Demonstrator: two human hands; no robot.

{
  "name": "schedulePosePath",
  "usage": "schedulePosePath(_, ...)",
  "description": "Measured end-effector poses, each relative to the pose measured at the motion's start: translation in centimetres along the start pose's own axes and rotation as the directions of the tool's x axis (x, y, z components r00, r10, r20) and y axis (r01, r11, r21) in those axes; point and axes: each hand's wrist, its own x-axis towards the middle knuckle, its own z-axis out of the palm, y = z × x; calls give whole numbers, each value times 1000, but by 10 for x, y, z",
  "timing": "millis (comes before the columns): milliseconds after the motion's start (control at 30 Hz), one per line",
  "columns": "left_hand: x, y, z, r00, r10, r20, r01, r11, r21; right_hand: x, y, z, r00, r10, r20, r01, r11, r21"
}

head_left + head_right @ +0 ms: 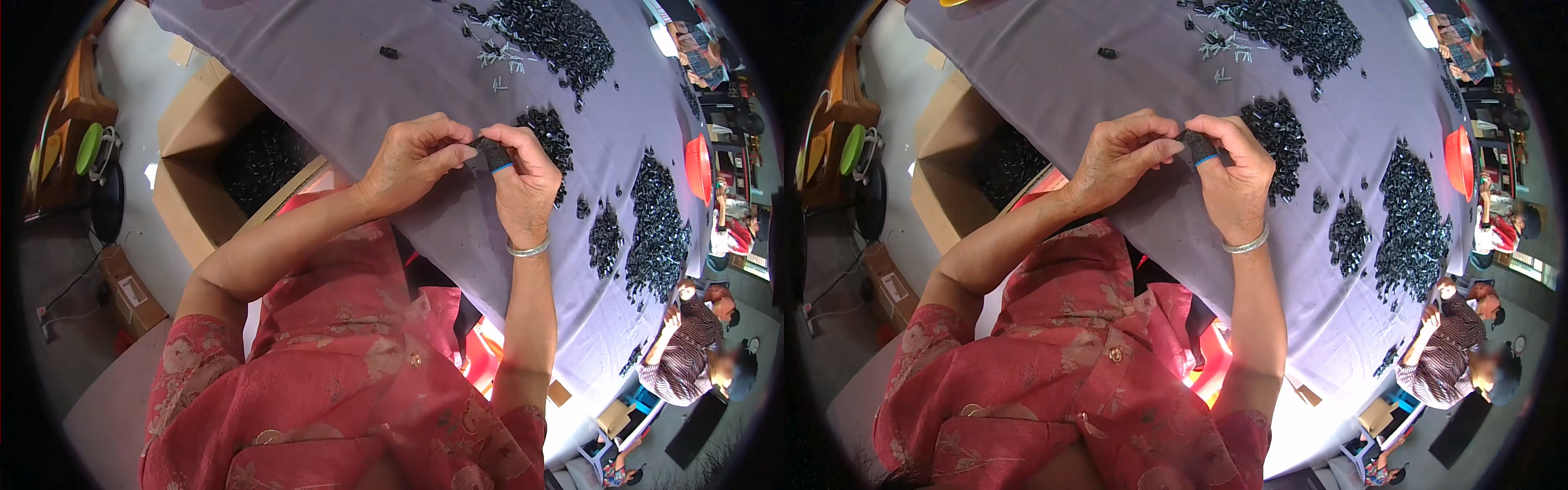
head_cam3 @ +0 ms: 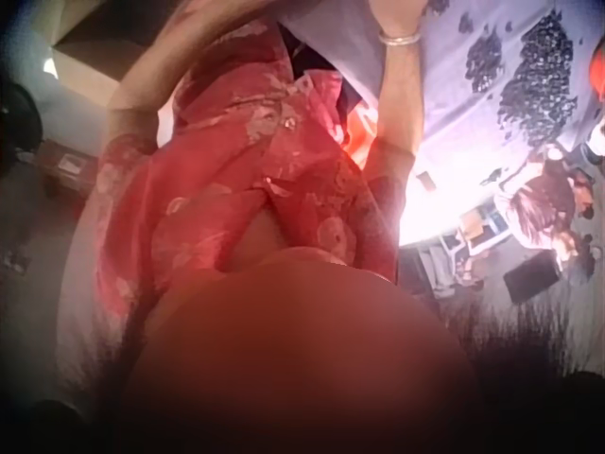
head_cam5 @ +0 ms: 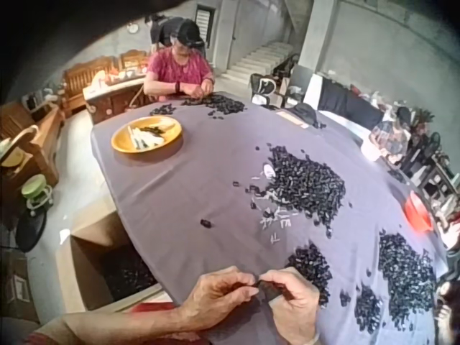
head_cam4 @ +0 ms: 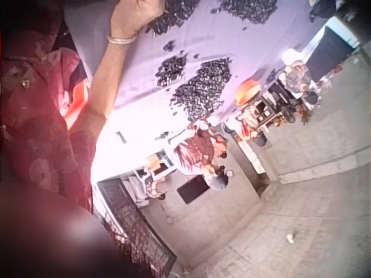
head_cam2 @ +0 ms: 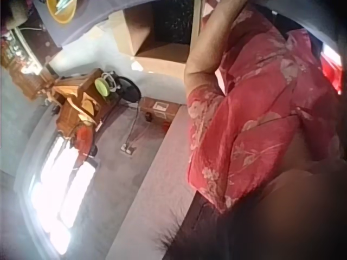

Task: The recorder is manual assembling small black plastic components at a table.

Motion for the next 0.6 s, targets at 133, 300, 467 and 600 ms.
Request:
schedulePosePath(133, 0, 0, 0, 1000, -8, -5, 8, 1000, 13, 1, -1, 3, 1000, 4, 5, -4, 999, 34)
schedulePosePath(300, 1, 0, 1, 999, 19, -37, -20, 1000, -13, 1, -2, 2, 1000, 3, 11, -3, 1000, 7)
schedulePosePath(467, 0, -1, 1, 998, 19, -61, -20, 1000, -23, 2, -2, -1, 995, 6, 104, -7, 1000, 0)
schedulePosePath(600, 0, -3, 0, 999, -26, -44, 23, 997, -77, 1, -5, 0, 993, 53, 107, -56, 998, 29)
